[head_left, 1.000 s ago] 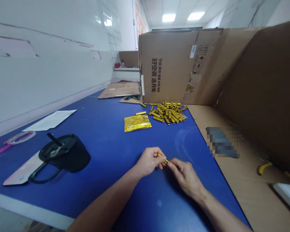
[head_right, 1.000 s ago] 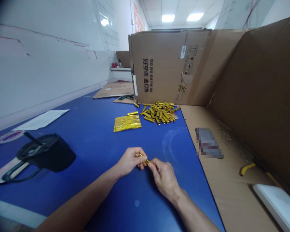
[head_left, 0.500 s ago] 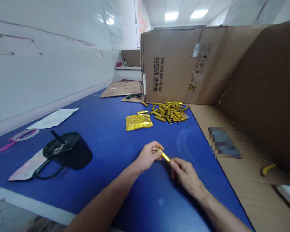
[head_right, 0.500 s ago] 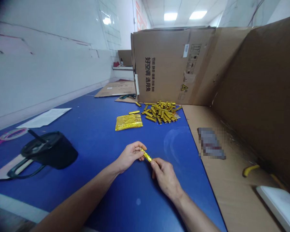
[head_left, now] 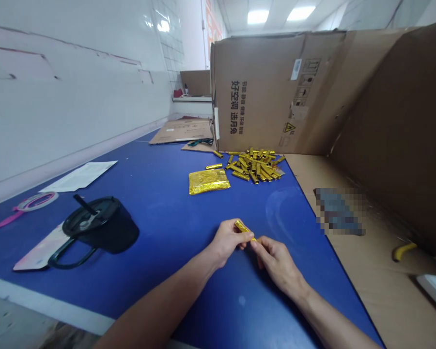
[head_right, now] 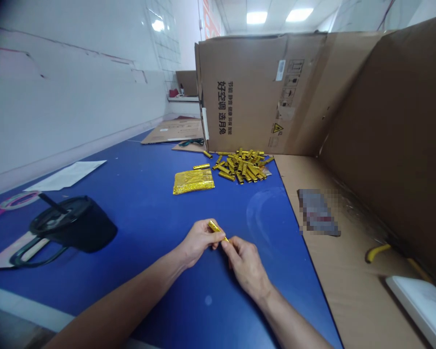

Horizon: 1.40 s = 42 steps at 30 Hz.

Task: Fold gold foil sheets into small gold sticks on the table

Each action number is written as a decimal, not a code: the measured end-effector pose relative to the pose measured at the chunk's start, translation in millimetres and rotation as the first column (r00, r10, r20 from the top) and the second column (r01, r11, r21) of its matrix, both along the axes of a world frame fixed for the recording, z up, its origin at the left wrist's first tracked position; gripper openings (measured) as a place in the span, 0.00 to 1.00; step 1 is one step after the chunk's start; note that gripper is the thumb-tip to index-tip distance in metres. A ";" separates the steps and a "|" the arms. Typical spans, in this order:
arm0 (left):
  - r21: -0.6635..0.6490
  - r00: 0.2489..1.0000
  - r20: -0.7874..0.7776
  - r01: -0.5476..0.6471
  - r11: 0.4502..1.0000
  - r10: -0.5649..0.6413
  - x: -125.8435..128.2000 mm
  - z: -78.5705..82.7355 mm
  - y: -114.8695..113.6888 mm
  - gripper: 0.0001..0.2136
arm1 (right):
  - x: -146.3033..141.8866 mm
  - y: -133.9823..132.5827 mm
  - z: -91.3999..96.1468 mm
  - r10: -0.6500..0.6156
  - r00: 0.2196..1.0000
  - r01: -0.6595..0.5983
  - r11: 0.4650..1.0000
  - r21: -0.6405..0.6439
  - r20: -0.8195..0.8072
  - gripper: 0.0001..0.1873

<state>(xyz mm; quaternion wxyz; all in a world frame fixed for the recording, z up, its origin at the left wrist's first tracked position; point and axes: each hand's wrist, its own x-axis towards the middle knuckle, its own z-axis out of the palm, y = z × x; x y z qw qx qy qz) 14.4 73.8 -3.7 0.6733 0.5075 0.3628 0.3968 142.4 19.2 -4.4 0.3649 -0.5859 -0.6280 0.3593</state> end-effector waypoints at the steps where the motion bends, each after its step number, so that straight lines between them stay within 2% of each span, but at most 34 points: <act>1: -0.009 1.000 0.000 0.005 1.000 -0.005 -1.0 0.5 1.0 0.10 | -0.1 0.1 -0.1 0.007 1.000 -0.007 1.000 -0.013 0.014 0.20; 12: -0.102 0.996 0.066 -0.049 0.994 0.056 -4.1 -1.1 4.7 0.14 | 1.7 -2.1 -2.8 0.023 0.997 -0.030 0.996 0.089 0.075 0.19; 16: -0.081 0.998 0.026 -0.054 0.995 0.057 -5.7 -1.4 7.2 0.15 | 2.5 -1.7 -3.6 0.007 1.000 -0.008 0.997 0.070 0.016 0.19; 19: -0.015 0.997 -0.057 -0.048 0.999 0.047 -9.4 -0.7 11.4 0.14 | 7.9 2.5 -6.7 -0.063 0.994 0.067 0.996 0.052 -0.086 0.19; 22: 0.034 0.982 -0.165 0.103 0.994 -0.096 -13.7 1.1 13.0 0.13 | 16.7 8.8 -8.6 -0.163 0.972 0.176 0.982 0.065 -0.171 0.20; 26: -0.020 0.880 -0.277 0.397 0.918 -0.386 -16.1 3.6 8.6 0.11 | 26.8 15.0 -7.4 -0.217 0.950 0.240 0.968 0.078 -0.225 0.21; 29: -0.040 0.832 -0.296 0.479 0.877 -0.469 -15.8 4.0 5.0 0.12 | 32.0 17.2 -6.4 -0.164 0.967 0.186 0.977 0.101 -0.193 0.21; 32: -0.058 0.827 -0.254 0.505 0.861 -0.502 -15.1 3.5 3.1 0.13 | 35.2 18.5 -6.2 -0.139 0.980 0.157 0.980 0.119 -0.144 0.21; 35: -0.047 0.840 -0.253 0.484 0.874 -0.479 -13.8 2.8 2.1 0.16 | 35.4 19.3 -6.0 -0.127 0.981 0.139 0.987 0.075 -0.144 0.21; 39: 0.017 0.912 -0.254 0.337 0.941 -0.322 -9.0 1.4 0.5 0.16 | 32.1 19.1 -5.3 -0.112 0.968 0.113 0.994 -0.006 -0.224 0.21; 42: 0.043 0.945 -0.214 0.264 0.964 -0.249 -2.0 -2.4 -2.7 0.15 | 27.3 18.2 -4.8 -0.073 0.975 0.070 0.997 -0.023 -0.211 0.20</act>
